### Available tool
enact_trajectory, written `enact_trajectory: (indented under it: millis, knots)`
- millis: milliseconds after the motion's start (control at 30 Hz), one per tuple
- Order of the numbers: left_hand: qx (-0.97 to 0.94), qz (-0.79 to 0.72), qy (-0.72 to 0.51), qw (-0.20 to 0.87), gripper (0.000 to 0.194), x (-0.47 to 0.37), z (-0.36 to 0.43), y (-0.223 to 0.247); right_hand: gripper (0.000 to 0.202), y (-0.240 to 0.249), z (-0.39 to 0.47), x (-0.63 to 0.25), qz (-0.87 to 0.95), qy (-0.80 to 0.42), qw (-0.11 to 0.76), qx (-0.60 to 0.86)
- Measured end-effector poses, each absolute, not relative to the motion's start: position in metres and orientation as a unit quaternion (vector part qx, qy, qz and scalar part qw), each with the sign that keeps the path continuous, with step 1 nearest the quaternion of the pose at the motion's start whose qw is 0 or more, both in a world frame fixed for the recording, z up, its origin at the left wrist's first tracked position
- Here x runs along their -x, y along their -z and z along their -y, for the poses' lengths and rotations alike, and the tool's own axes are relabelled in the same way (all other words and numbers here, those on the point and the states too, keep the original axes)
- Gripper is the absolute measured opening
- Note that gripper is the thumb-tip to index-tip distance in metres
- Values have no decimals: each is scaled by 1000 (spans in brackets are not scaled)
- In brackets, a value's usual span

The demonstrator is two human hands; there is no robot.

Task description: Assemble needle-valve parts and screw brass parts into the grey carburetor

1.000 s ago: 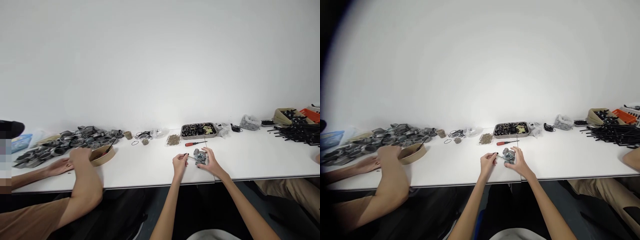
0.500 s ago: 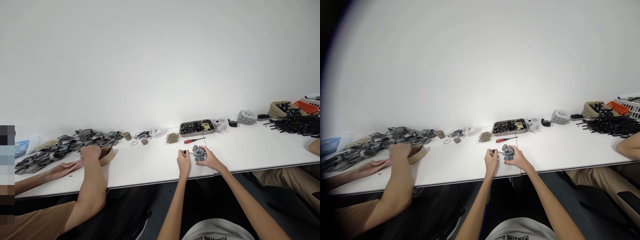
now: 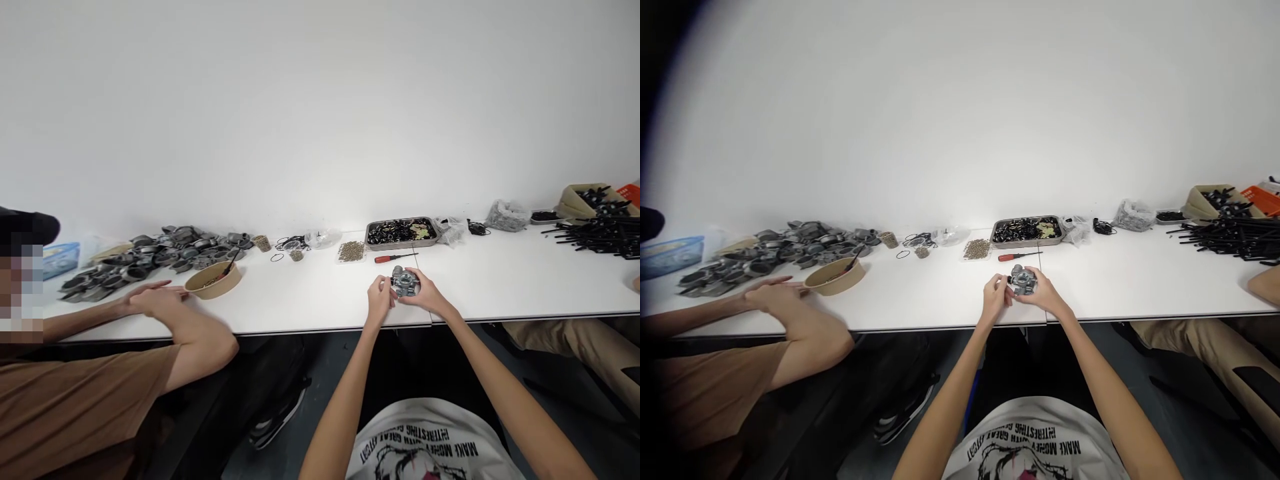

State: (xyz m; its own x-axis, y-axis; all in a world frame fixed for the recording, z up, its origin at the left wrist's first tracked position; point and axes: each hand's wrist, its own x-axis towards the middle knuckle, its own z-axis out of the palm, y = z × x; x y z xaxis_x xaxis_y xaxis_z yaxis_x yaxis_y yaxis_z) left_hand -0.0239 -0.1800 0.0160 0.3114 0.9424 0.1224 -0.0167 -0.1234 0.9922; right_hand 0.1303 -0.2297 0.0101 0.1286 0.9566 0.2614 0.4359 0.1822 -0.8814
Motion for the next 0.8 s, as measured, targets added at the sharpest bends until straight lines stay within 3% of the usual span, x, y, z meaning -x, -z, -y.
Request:
enact_trajectory:
  millis: [233, 800]
  knots:
    - [-551, -312, -453, 628, 45, 33, 165, -9, 82, -6, 228, -132, 601, -270, 475, 583]
    - [-512, -299, -479, 647, 42, 36, 164, -3, 84, -7, 229, -131, 592, -274, 480, 586]
